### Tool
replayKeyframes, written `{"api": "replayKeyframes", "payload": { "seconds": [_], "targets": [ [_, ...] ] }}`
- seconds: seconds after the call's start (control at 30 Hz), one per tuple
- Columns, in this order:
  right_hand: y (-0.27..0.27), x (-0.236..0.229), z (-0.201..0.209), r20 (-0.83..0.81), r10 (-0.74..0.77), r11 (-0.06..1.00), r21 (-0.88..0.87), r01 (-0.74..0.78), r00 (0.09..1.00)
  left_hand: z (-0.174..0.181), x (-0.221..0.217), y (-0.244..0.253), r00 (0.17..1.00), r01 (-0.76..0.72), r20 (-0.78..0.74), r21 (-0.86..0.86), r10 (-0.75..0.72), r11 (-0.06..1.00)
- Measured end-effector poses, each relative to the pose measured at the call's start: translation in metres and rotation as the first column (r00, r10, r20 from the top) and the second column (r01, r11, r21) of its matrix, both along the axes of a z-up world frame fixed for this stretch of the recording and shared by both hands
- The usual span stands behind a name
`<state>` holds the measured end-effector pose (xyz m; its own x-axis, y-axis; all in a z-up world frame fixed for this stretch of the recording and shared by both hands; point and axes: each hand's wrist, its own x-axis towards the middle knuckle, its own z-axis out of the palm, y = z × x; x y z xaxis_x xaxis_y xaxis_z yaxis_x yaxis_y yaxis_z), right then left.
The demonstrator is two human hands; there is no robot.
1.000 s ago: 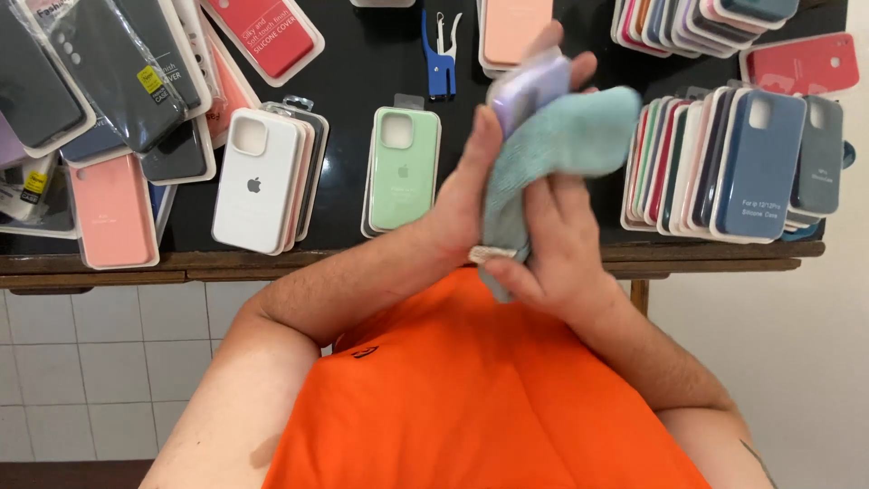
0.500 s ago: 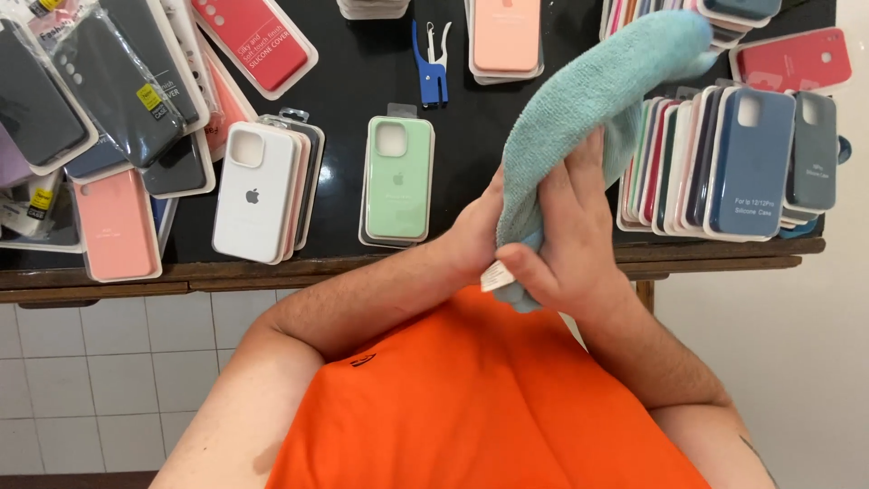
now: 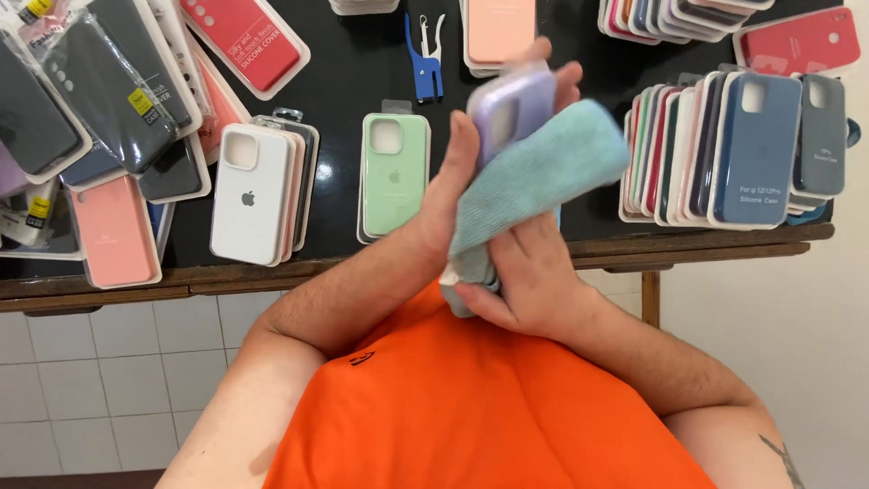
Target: Cleaning and organizing various smartphone cases on a service desk using a microfiber cloth.
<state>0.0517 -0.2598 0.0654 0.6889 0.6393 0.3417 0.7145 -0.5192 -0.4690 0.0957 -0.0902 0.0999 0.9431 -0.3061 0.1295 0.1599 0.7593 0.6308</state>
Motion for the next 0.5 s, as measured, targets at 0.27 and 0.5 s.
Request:
{"api": "replayKeyframes", "payload": {
  "seconds": [0.27,0.5],
  "targets": [
    [-0.007,0.041,0.043,0.029,-0.05,0.98,0.193,0.043,0.998,-0.041,-0.007,-0.025,0.838,0.331,-0.546,0.494,-0.01,0.804],
    [-0.007,0.011,-0.008,0.036,0.063,0.996,-0.058,-0.061,0.997,-0.019,0.005,-0.004,0.973,0.034,-0.216,-0.199,-0.077,0.979]
  ]
}}
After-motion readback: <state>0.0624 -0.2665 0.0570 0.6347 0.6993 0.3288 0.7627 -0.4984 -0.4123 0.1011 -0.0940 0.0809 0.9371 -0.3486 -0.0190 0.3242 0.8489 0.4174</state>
